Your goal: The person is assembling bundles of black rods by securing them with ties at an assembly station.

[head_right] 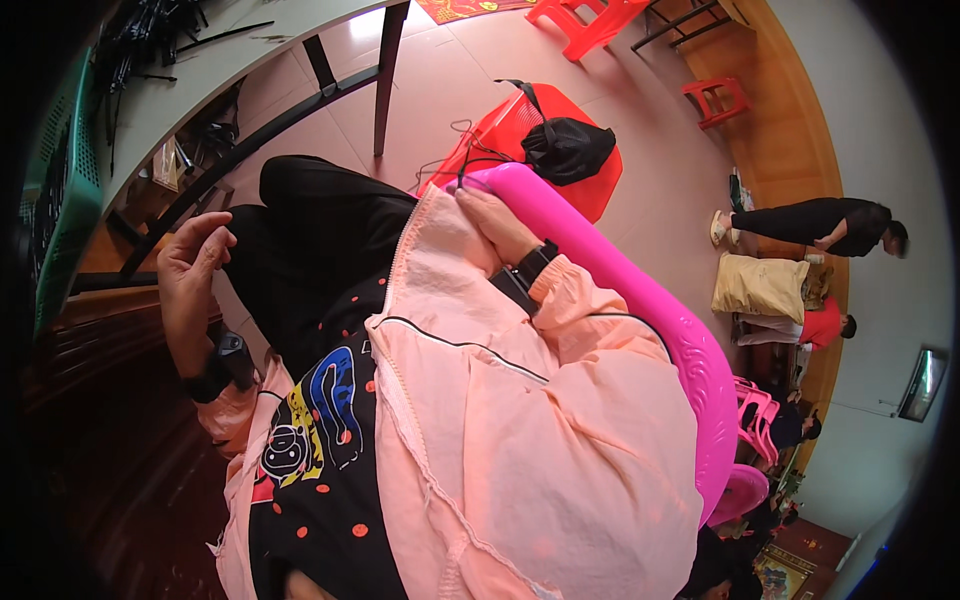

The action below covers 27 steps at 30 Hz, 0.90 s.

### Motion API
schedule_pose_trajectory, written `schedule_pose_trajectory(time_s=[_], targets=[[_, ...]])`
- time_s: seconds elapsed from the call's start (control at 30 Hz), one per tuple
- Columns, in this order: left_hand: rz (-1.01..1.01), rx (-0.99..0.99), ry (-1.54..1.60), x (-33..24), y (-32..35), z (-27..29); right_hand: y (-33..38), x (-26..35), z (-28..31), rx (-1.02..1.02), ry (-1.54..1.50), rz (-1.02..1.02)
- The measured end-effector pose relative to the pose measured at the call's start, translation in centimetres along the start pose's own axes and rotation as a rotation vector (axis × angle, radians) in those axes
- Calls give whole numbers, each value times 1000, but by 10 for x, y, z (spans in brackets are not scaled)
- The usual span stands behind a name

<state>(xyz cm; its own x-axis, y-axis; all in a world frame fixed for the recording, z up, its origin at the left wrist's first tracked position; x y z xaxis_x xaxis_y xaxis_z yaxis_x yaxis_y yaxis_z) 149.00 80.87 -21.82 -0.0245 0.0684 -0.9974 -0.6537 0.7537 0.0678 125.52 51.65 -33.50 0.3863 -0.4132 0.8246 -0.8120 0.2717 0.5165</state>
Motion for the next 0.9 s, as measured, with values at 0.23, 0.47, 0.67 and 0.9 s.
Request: schedule_pose_trajectory(time_s=[0.23, 0.47, 0.67, 0.9], targets=[[23, 4, 25, 18, -4, 7, 94, 65, 52, -88, -55, 270], [51, 57, 33, 35, -14, 7, 193, 35, 80, -365, 113, -148], [51, 71, 40, 41, -17, 7, 242, -35, 96, -416, 64, -579], [54, 20, 28, 48, -18, 18, 267, -75, 44, 117, 419, -815]])
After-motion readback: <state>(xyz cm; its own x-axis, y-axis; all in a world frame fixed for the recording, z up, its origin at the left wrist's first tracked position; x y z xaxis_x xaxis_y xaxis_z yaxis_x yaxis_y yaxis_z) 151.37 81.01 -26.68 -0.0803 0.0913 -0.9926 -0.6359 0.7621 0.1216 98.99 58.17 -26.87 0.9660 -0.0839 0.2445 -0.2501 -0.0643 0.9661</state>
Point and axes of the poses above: each hand's wrist, its own y-axis away from the middle knuckle, its own z-axis out of the back of the hand, x = y × z, the point moved 4 cm from there along -y, towards the middle knuckle, and after that the axes turned 6 degrees about x, right-handed, at the moved point
